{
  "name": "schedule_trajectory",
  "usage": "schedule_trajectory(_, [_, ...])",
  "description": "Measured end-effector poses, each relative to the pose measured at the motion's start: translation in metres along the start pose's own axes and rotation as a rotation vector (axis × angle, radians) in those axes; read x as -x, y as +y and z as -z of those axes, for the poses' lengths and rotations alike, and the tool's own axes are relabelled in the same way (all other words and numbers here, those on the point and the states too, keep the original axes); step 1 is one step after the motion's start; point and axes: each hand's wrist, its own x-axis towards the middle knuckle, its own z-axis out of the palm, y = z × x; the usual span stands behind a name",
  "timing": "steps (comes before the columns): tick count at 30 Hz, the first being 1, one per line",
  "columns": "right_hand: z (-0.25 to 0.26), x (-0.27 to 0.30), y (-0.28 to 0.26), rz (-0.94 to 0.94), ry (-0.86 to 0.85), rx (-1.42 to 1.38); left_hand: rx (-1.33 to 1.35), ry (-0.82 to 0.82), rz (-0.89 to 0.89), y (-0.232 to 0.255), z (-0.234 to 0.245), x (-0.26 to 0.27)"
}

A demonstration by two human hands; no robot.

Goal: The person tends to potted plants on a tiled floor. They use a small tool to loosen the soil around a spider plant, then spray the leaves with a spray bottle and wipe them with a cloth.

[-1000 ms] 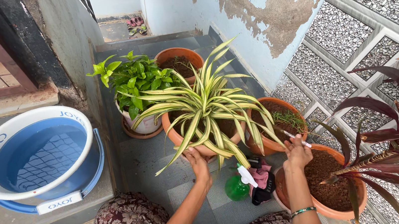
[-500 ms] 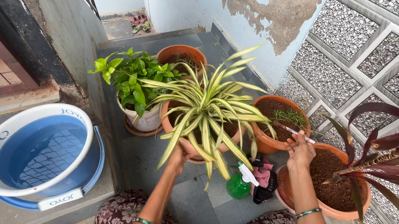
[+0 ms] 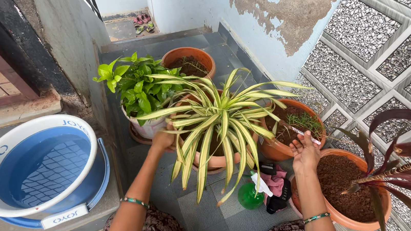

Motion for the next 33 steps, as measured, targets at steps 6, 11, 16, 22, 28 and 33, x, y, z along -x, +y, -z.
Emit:
schedule_trajectory(6, [0.006, 0.009, -0.013, -0.038, 0.052, 0.003, -0.607, 0.527, -0.532, 0.084, -0.014, 0.128])
schedule_trajectory(11, [0.005, 0.015, -0.017, -0.066, 0.019, -0.045, -0.769, -0.03, -1.0, 0.119, -0.065, 0.163])
schedule_trajectory(16, [0.017, 0.015, -0.021, -0.103, 0.019, -0.057, -0.982, -0.108, -1.289, 0.145, -0.115, 0.132])
schedule_trajectory(22, [0.025, -0.001, -0.027, -0.141, 0.036, -0.133, -1.217, 0.286, -1.57, 0.211, -0.133, 0.1])
schedule_trajectory(28, [0.011, 0.011, -0.036, -0.067, -0.054, -0.162, -2.028, 0.142, -1.219, 0.265, -0.087, 0.054])
schedule_trajectory(33, [-0.038, 0.045, -0.021, 0.035, -0.275, -0.013, -1.684, 0.168, -1.088, 0.25, -0.056, 0.051])
